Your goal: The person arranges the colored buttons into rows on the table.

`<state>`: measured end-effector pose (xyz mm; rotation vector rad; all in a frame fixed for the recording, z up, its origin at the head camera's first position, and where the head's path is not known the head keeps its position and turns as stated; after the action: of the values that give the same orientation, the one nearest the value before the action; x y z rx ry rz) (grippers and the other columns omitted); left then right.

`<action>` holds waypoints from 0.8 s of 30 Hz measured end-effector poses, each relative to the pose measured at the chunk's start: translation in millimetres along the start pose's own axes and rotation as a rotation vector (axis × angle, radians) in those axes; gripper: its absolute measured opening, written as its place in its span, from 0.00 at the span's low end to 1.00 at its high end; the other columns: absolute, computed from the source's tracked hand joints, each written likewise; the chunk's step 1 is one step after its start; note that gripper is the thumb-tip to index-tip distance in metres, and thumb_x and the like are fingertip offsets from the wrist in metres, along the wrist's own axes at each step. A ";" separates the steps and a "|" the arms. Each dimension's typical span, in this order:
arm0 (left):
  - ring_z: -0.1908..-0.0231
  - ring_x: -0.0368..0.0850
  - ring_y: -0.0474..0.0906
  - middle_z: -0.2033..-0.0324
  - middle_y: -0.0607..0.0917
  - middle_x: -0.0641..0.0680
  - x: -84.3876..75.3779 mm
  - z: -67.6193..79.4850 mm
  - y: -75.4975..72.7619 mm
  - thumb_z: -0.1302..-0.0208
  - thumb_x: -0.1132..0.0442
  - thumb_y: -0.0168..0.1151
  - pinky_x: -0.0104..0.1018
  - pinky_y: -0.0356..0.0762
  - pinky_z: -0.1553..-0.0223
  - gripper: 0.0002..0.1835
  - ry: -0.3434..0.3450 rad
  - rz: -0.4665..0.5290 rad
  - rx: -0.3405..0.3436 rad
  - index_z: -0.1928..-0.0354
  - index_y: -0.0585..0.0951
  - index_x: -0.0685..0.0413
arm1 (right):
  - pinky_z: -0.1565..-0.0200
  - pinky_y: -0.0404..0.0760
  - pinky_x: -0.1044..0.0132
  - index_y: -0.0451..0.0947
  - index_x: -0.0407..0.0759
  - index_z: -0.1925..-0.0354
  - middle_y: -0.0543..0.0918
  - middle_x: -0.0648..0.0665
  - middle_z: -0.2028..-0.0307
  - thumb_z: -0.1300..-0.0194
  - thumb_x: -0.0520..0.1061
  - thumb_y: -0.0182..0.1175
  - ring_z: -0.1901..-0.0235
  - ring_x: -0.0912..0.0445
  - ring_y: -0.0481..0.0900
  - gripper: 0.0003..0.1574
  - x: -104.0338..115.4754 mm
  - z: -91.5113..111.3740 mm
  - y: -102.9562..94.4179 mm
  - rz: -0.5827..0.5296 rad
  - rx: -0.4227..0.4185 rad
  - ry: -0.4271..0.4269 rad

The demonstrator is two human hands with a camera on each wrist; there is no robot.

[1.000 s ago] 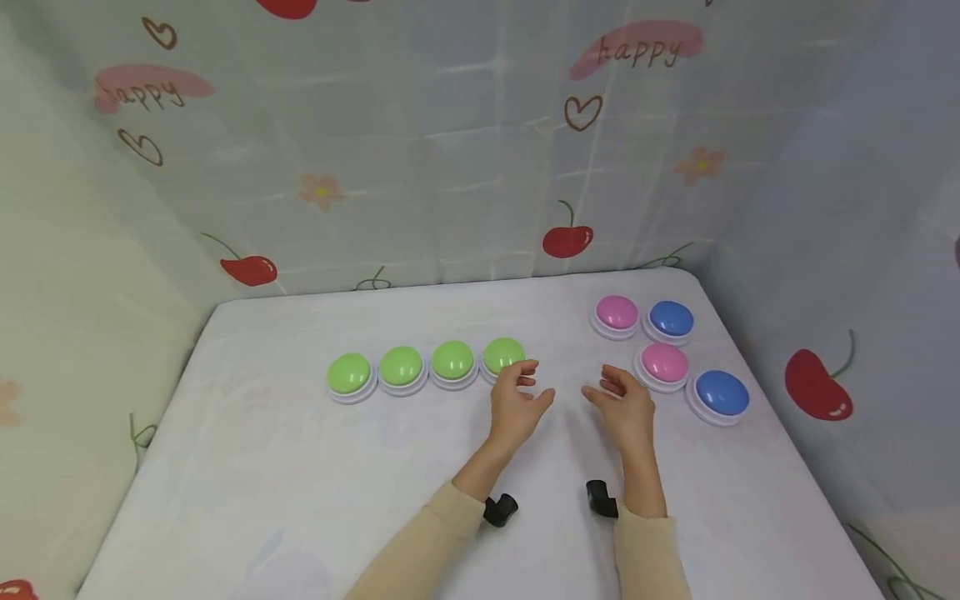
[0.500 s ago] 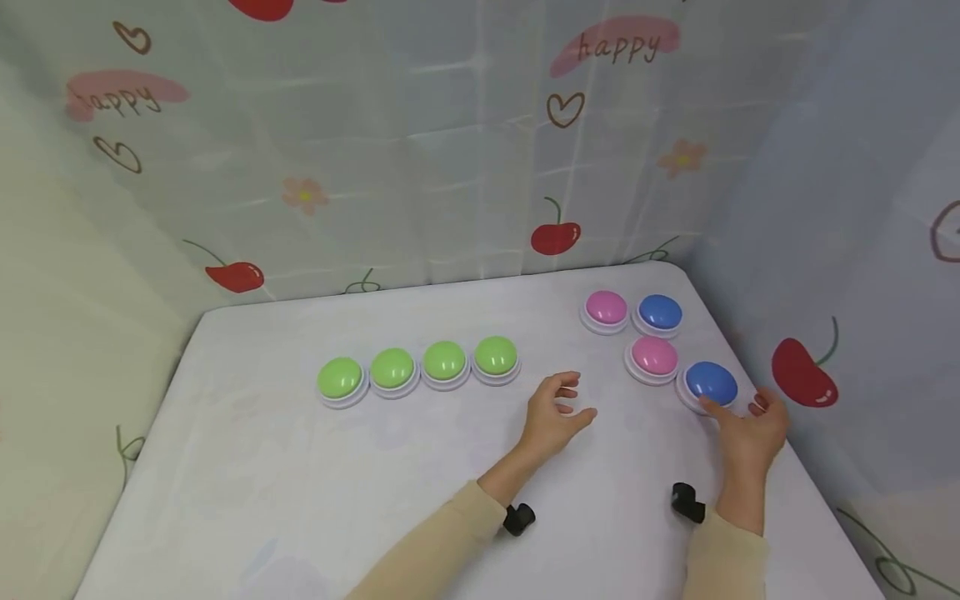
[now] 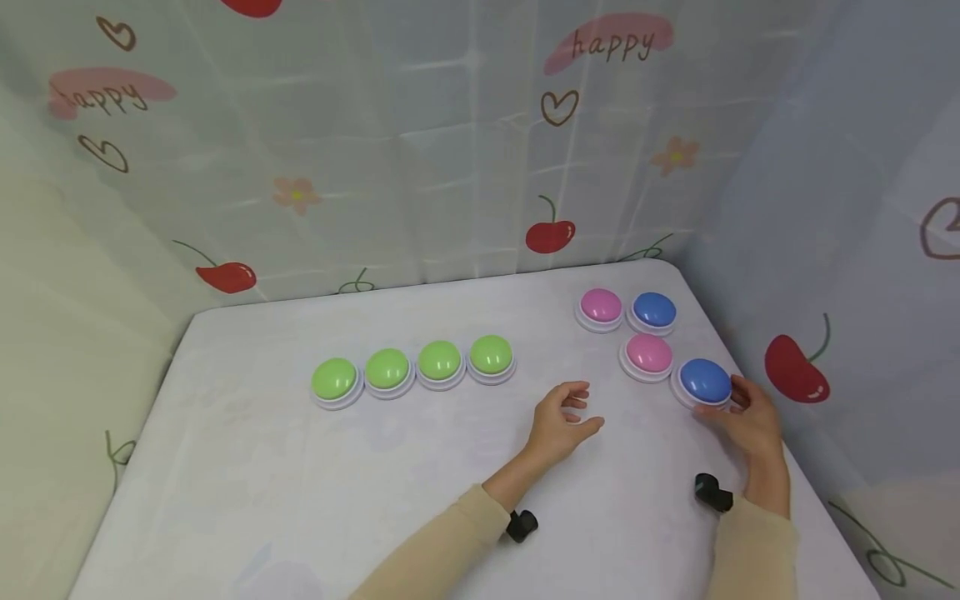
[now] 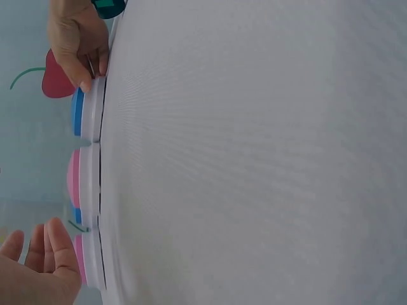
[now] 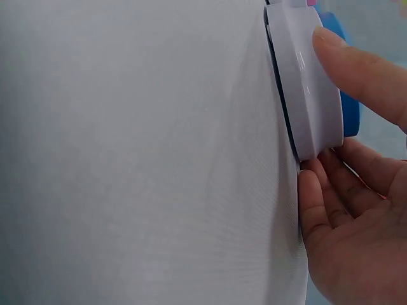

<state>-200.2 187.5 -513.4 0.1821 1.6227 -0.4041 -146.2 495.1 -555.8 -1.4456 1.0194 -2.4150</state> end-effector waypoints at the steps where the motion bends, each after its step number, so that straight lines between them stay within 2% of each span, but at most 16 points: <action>1: 0.55 0.43 0.78 0.51 0.81 0.61 0.2 0.1 0.0 0.46 0.66 0.71 0.23 0.80 0.55 0.27 0.002 0.003 0.001 0.43 0.77 0.61 | 0.37 0.65 0.32 0.40 0.37 0.24 0.55 0.24 0.29 0.39 0.59 0.66 0.33 0.29 0.55 0.63 1.0 -1.0 0.8 0.013 0.001 -0.007; 12: 0.54 0.49 0.79 0.52 0.82 0.62 2.3 0.1 -4.0 0.46 0.66 0.71 0.25 0.81 0.55 0.26 0.004 0.029 -0.012 0.44 0.77 0.62 | 0.38 0.67 0.32 0.44 0.37 0.24 0.58 0.24 0.31 0.39 0.57 0.67 0.35 0.30 0.57 0.60 -1.2 -6.0 0.9 0.021 -0.032 0.013; 19: 0.55 0.47 0.79 0.53 0.82 0.61 5.1 0.4 -3.9 0.47 0.66 0.72 0.24 0.80 0.56 0.25 -0.013 0.031 -0.020 0.45 0.78 0.62 | 0.36 0.65 0.33 0.47 0.36 0.25 0.59 0.25 0.30 0.40 0.59 0.67 0.34 0.31 0.59 0.60 -2.8 -1.9 0.3 -0.008 -0.057 0.027; 24: 0.56 0.43 0.79 0.53 0.83 0.61 6.5 -0.3 -3.6 0.47 0.66 0.72 0.23 0.79 0.57 0.25 -0.021 0.027 -0.019 0.45 0.78 0.62 | 0.35 0.66 0.36 0.50 0.36 0.25 0.61 0.26 0.31 0.40 0.59 0.67 0.36 0.33 0.61 0.58 -2.8 2.4 -1.5 0.001 -0.086 0.049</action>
<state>-202.4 183.5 -519.2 0.1847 1.6015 -0.3680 -142.5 496.3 -556.2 -1.4178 1.1475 -2.4451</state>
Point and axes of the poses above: each hand's wrist, its own z-axis away from the middle knuckle, its own y-axis out of the palm, x = y × z, the point moved 10 cm from there along -z, towards the middle knuckle
